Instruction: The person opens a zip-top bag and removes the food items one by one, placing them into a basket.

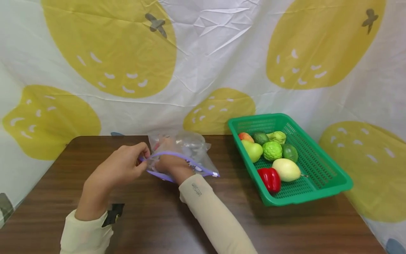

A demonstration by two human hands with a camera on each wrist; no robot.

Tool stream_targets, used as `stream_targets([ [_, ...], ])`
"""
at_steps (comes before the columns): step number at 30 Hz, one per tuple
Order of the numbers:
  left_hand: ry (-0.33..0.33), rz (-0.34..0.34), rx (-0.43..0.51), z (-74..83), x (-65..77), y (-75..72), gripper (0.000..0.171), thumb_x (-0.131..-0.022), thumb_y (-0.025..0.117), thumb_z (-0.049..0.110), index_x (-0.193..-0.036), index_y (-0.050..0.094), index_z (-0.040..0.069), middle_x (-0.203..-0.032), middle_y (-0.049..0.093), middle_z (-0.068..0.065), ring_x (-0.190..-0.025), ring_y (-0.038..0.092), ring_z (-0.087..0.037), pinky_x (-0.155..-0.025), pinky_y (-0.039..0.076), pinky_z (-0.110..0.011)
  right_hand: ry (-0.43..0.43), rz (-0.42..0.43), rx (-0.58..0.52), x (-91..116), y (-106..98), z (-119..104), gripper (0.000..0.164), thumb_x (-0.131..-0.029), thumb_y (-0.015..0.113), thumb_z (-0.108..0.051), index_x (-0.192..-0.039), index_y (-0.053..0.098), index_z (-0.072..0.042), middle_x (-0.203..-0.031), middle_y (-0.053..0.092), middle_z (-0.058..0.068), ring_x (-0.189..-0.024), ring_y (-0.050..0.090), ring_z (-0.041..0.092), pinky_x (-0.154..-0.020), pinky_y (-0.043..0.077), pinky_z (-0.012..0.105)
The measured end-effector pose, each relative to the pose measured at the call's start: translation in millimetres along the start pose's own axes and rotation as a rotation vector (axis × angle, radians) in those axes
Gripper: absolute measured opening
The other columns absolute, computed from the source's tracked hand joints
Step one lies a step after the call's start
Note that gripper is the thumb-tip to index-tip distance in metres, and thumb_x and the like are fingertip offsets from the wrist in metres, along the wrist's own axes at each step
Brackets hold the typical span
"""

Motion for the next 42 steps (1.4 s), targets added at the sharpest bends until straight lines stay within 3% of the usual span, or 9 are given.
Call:
stream_targets([
  [5, -0.011, -0.011, 0.002, 4.7, -1.2, 3.3, 0.008, -0.081, 0.059, 0.001, -0.088, 0.061, 0.004, -0.068, 0.060, -0.003, -0.058, 0.052, -0.017, -0.054, 0.046, -0.034, 0.105, -0.036, -0.053, -2, 0, 6, 0.079, -0.084, 0.063, -0.037, -0.155, 0.032, -0.018, -0.146, 0.043, 0.020, -0.128, 0.043, 0.033, -0.108, 0.040, 0.046],
  [8, -0.015, -0.004, -0.002, 6.2, -1.8, 3.7, 0.009, -0.079, 0.058, 0.000, -0.085, 0.060, 0.006, -0.065, 0.057, -0.002, -0.057, 0.051, -0.017, -0.052, 0.044, -0.034, 0.105, -0.081, -0.057, -3, 4, 8, 0.053, -0.082, 0.065, -0.030, -0.132, 0.056, -0.014, -0.132, 0.054, 0.016, -0.116, 0.051, 0.029, -0.103, 0.044, 0.042],
  [11, -0.011, 0.005, -0.003, 7.5, -1.6, 3.4, 0.009, -0.078, 0.058, -0.001, -0.083, 0.059, 0.007, -0.062, 0.054, -0.001, -0.056, 0.050, -0.017, -0.051, 0.043, -0.033, 0.132, -0.211, -0.013, -5, 15, 12, 0.025, -0.086, 0.063, -0.029, -0.100, 0.071, -0.010, -0.119, 0.066, 0.013, -0.105, 0.057, 0.028, -0.098, 0.047, 0.042],
  [15, -0.005, 0.001, -0.003, 8.6, -1.9, 3.3, 0.008, -0.077, 0.059, 0.000, -0.082, 0.059, 0.007, -0.061, 0.053, -0.001, -0.055, 0.049, -0.016, -0.050, 0.042, -0.033, 0.175, -0.339, 0.055, -9, 30, 18, 0.034, -0.092, 0.057, -0.032, -0.097, 0.076, -0.005, -0.119, 0.071, 0.012, -0.109, 0.059, 0.029, -0.101, 0.045, 0.046],
  [21, -0.005, -0.014, 0.001, 8.1, -2.6, 3.7, 0.007, -0.079, 0.060, 0.001, -0.083, 0.059, 0.007, -0.061, 0.053, 0.000, -0.054, 0.048, -0.015, -0.050, 0.041, -0.032, 0.228, -0.362, 0.032, -12, 35, 23, 0.026, -0.091, 0.058, -0.023, -0.094, 0.076, -0.005, -0.119, 0.070, 0.011, -0.107, 0.060, 0.027, -0.101, 0.046, 0.042],
  [28, -0.023, -0.025, -0.002, 3.6, -1.3, 5.6, 0.007, -0.079, 0.060, 0.003, -0.085, 0.061, 0.007, -0.063, 0.055, -0.001, -0.057, 0.049, -0.016, -0.054, 0.043, -0.033, 0.178, -0.382, 0.037, -4, 37, 20, 0.026, -0.093, 0.056, -0.024, -0.095, 0.078, -0.010, -0.113, 0.074, 0.008, -0.101, 0.063, 0.024, -0.095, 0.051, 0.038],
  [35, -0.035, -0.013, -0.006, -0.9, 2.3, 1.2, 0.010, -0.078, 0.059, 0.003, -0.086, 0.063, 0.006, -0.068, 0.063, -0.004, -0.061, 0.053, -0.017, -0.059, 0.047, -0.036, 0.231, -0.041, 0.026, 1, 3, 13, 0.051, -0.086, 0.066, -0.044, -0.112, 0.067, -0.001, -0.112, 0.070, 0.013, -0.103, 0.060, 0.026, -0.099, 0.048, 0.039],
  [37, -0.044, -0.014, -0.009, -2.5, 3.1, -1.0, 0.009, -0.078, 0.058, 0.002, -0.086, 0.062, 0.006, -0.068, 0.063, -0.004, -0.061, 0.053, -0.017, -0.058, 0.047, -0.036, 0.246, -0.061, 0.020, 3, -4, 9, 0.040, -0.087, 0.065, -0.038, -0.107, 0.069, -0.003, -0.107, 0.071, 0.012, -0.097, 0.062, 0.025, -0.094, 0.051, 0.038],
  [42, -0.076, -0.021, -0.018, -7.0, 3.8, -5.5, 0.010, -0.079, 0.058, 0.003, -0.088, 0.062, 0.005, -0.069, 0.063, -0.005, -0.061, 0.053, -0.018, -0.059, 0.047, -0.037, 0.228, -0.252, 0.153, 4, -13, -3, 0.023, -0.090, 0.059, -0.024, -0.105, 0.070, -0.009, -0.108, 0.071, 0.009, -0.093, 0.064, 0.023, -0.086, 0.055, 0.039],
])
Point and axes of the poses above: each hand's wrist, its own x-axis away from the middle knuckle, its own y-axis out of the palm, z = x × y, the point moved 5 cm from there along -x, towards the middle knuckle
